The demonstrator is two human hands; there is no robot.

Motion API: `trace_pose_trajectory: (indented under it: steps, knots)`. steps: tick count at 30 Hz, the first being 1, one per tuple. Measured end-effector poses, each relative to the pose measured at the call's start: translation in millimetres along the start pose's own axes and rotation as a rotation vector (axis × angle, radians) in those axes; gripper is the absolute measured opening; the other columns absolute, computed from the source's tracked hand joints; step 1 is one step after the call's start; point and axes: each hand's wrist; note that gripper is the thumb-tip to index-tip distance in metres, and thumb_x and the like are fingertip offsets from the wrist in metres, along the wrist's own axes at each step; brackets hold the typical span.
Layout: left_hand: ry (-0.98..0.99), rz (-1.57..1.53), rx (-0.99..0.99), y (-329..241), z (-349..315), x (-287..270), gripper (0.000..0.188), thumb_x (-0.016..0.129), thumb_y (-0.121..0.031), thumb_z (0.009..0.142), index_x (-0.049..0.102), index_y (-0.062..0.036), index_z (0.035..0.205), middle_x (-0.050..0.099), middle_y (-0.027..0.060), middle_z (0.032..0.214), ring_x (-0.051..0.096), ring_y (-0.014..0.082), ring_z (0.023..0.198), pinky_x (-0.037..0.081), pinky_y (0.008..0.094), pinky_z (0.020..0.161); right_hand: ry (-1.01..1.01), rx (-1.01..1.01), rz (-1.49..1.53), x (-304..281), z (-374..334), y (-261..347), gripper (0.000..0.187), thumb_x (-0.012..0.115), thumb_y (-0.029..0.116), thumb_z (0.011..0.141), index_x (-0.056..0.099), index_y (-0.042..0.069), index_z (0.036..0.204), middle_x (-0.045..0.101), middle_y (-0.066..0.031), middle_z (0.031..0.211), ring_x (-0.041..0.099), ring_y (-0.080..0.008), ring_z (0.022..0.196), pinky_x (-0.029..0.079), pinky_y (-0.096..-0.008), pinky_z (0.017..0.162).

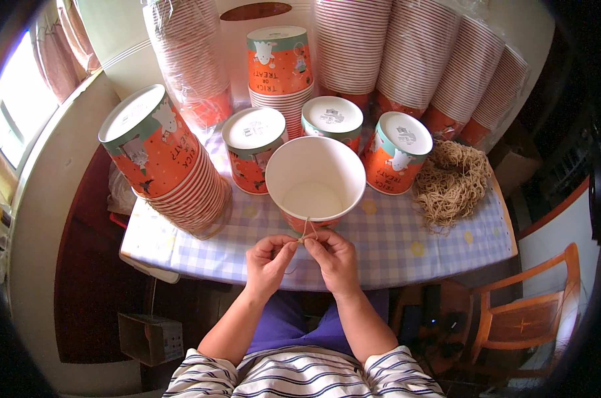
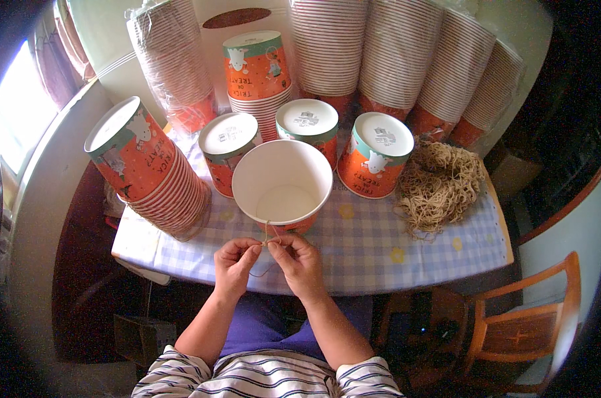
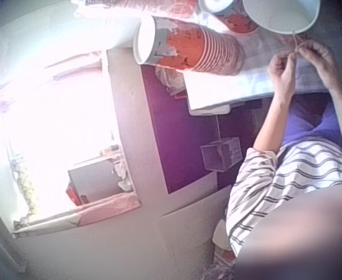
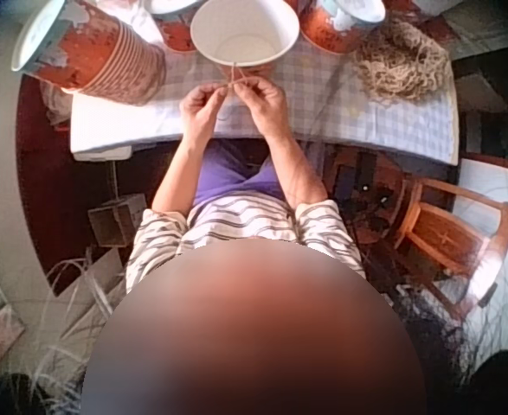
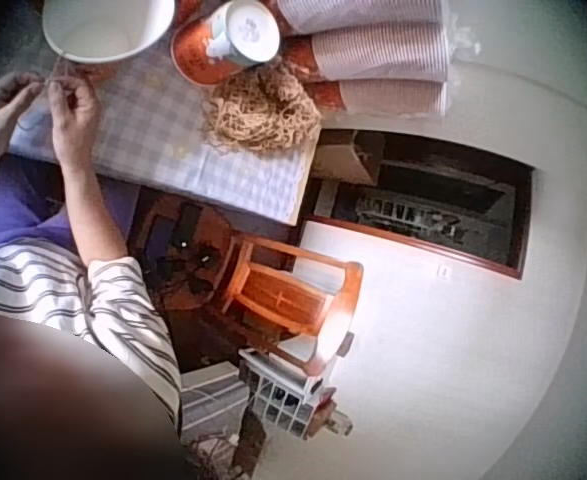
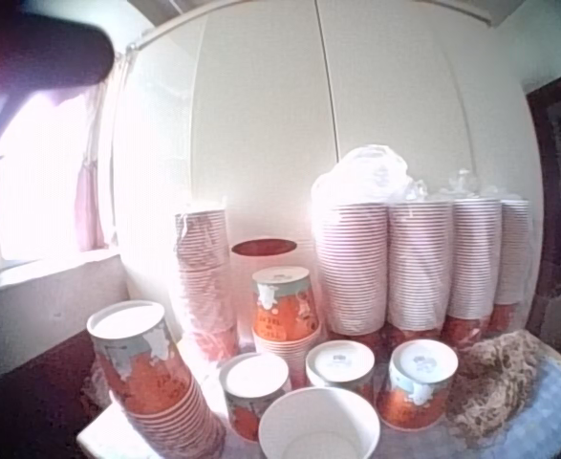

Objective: Attaching twine handles to paper food buckets.

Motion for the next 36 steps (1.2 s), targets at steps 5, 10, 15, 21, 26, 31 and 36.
trace_pose_trajectory:
  steps: [5, 10, 15, 21, 26, 31, 36]
  knots:
    - [0.016, -0.035, -0.010, -6.7, 1.8, 0.5, 0.019, 0.068, -0.008, 0.086, 0.064, 0.0027, 0.102, 0.052, -0.0065, 0.069, 0.041, 0.0005, 0.060, 0.032, 0.0158, 0.053, 0.008, 0.004, -0.065, -4.9, 0.8, -3.1, 0.010, 0.064, 0.012, 0.089, 0.066, 0.002, 0.092, 0.062, 0.0034, 0.081, 0.053, -0.0030, 0.073, 0.043, -0.0188, 0.066]
    - [0.118, 0.119, 0.033, -22.0, 2.4, 4.3, 0.024, 0.069, -0.006, 0.084, 0.064, 0.0019, 0.106, 0.046, -0.0068, 0.066, 0.037, 0.0004, 0.057, 0.025, 0.0176, 0.050, 0.032, -0.004, -0.223, -7.5, 1.2, -0.7, 0.008, 0.063, 0.006, 0.089, 0.066, 0.002, 0.095, 0.066, 0.0006, 0.086, 0.058, -0.0045, 0.077, 0.047, -0.0191, 0.067]
    - [0.084, 0.395, 0.143, -20.9, 8.5, 7.6, 0.018, 0.070, -0.008, 0.084, 0.067, 0.0013, 0.098, 0.049, -0.0071, 0.066, 0.039, 0.0012, 0.056, 0.031, 0.0181, 0.049, 0.016, -0.198, -0.257, -3.4, 2.1, 0.7, 0.006, 0.065, 0.007, 0.086, 0.068, 0.004, 0.091, 0.063, 0.0023, 0.080, 0.050, -0.0032, 0.064, 0.042, -0.0204, 0.057]
    - [0.125, 0.646, 0.292, -34.2, 12.6, 2.0, 0.017, 0.072, -0.003, 0.074, 0.068, -0.0044, 0.091, 0.052, 0.0052, 0.064, 0.047, 0.0119, 0.052, 0.039, 0.0258, 0.048, 0.008, -0.115, -0.186, -5.6, 1.8, -1.5, 0.007, 0.066, 0.008, 0.086, 0.068, 0.004, 0.090, 0.062, 0.0027, 0.077, 0.050, -0.0031, 0.063, 0.042, -0.0202, 0.057]
    - [0.118, 0.687, 0.316, -44.1, 12.9, 4.5, 0.017, 0.070, -0.001, 0.073, 0.067, -0.0043, 0.089, 0.051, 0.0051, 0.064, 0.047, 0.0130, 0.052, 0.039, 0.0269, 0.048, 0.010, -0.110, -0.210, -2.6, 1.4, 1.3, 0.007, 0.066, 0.010, 0.086, 0.068, 0.004, 0.089, 0.061, 0.0031, 0.073, 0.050, -0.0031, 0.062, 0.042, -0.0202, 0.057]
    - [0.101, 0.713, 0.331, -42.6, 13.4, 3.5, 0.013, 0.069, -0.001, 0.072, 0.066, -0.0040, 0.085, 0.051, 0.0055, 0.064, 0.047, 0.0132, 0.052, 0.039, 0.0270, 0.049, 0.026, -0.111, -0.260, -3.6, 1.7, 1.1, 0.008, 0.066, 0.012, 0.086, 0.068, 0.004, 0.089, 0.060, 0.0027, 0.071, 0.050, -0.0037, 0.061, 0.042, -0.0211, 0.056]
    - [0.101, 0.538, 0.150, -30.4, 13.2, -6.2, 0.010, 0.066, -0.001, 0.076, 0.064, -0.0008, 0.085, 0.051, 0.0010, 0.063, 0.045, 0.0075, 0.055, 0.036, 0.0238, 0.049, -0.003, -0.138, -0.288, -1.9, 3.6, 4.5, 0.009, 0.066, 0.013, 0.087, 0.067, 0.004, 0.089, 0.060, 0.0034, 0.069, 0.050, -0.0038, 0.059, 0.042, -0.0213, 0.055]
Point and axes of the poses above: each hand's wrist, its own z-axis towards the middle knuckle, its own x-axis out of the palm, y = z × x
